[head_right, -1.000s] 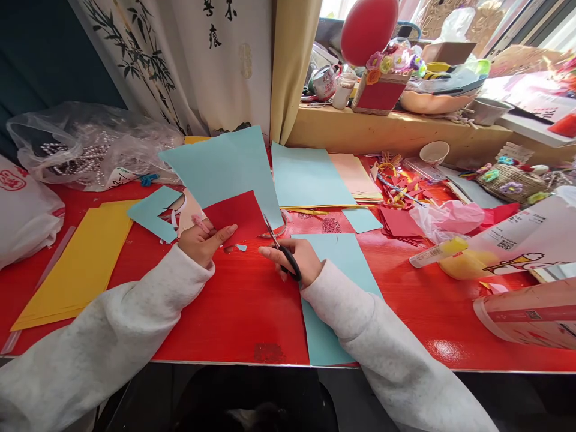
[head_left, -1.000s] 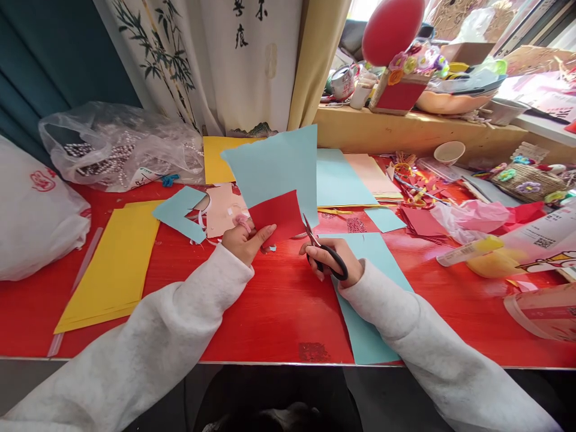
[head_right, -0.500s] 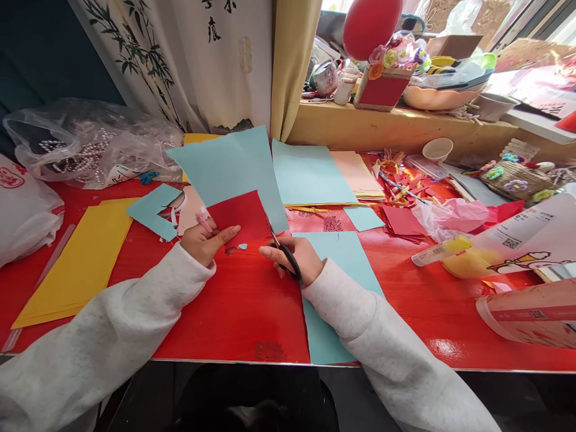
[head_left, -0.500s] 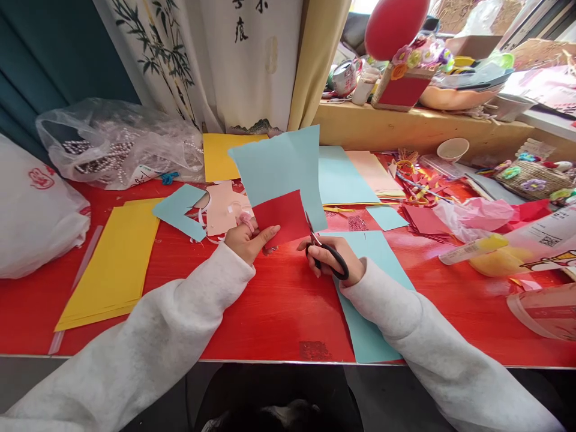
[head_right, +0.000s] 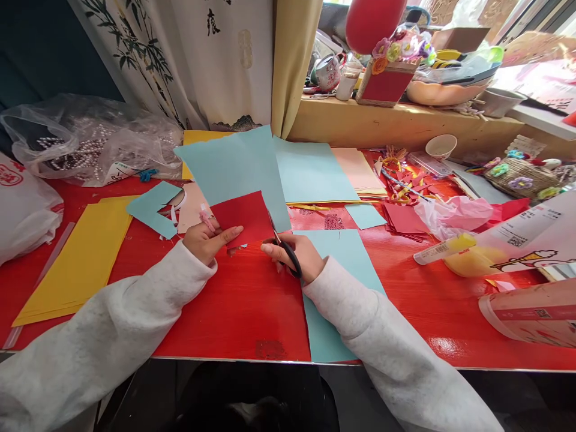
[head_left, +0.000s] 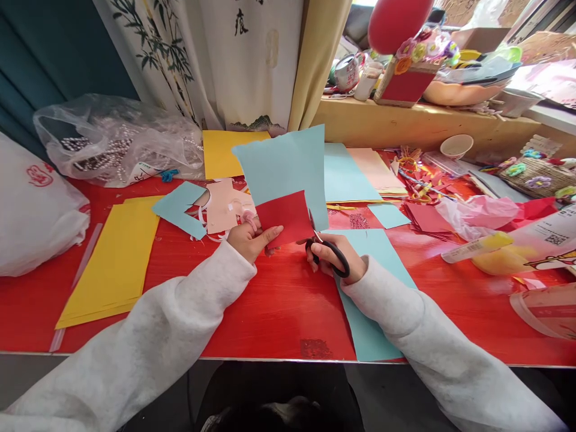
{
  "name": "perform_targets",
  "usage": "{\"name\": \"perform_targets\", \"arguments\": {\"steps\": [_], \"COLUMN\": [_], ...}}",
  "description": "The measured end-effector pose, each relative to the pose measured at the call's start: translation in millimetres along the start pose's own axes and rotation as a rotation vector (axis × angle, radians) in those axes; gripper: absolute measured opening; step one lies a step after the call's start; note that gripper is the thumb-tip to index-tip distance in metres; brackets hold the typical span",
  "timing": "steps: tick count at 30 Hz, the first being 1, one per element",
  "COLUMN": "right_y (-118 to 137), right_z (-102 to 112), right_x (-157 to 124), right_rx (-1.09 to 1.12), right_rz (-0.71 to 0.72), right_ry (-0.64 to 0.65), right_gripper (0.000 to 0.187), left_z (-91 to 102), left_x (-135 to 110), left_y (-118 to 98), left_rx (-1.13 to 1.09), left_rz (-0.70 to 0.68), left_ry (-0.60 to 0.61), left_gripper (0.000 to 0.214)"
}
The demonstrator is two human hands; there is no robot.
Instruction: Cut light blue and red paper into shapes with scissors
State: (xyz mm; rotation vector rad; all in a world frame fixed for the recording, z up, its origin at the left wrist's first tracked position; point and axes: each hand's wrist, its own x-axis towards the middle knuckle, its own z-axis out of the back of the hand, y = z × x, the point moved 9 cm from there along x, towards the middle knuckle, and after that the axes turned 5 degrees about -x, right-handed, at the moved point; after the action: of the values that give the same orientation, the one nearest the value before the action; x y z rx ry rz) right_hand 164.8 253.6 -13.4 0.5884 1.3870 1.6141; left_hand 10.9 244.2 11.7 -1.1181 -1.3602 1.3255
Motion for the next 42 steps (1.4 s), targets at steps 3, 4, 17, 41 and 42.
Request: {"name": "perform_targets", "arguments": {"steps": [3,4,17,41,42], "right_y": [1,1,0,-1,-1], "right_z": [0,0,3,7,7], "right_x": [0,0,-1,-1,-1], "right_rx": [-0.025,-0.033,0.025,0.068,0.069], "right_rz": [-0.005,-0.008,0.007,0.085,0.081], "right_ry": [0.008,0.010,-0.043,-0.098,-0.100], "right_gripper": [0.059,0.060,0.049,0.039,0.039], "left_z": [-2.3,-2.8,-1.0,-2.0,-2.6], "left_x": [1,1,-1,0,0], "left_y": [1,2,-2,3,3], "left_rx": [0.012,0.013,-0.043,-0.077,-0.089], "left_rz": [-0.010,-0.007,-0.003,0.037,0.040], "left_ry": [0.036,0.040,-0.011,-0.007,-0.001], "left_gripper": [0.019,0.020,0.039,0.028,0.027]}}
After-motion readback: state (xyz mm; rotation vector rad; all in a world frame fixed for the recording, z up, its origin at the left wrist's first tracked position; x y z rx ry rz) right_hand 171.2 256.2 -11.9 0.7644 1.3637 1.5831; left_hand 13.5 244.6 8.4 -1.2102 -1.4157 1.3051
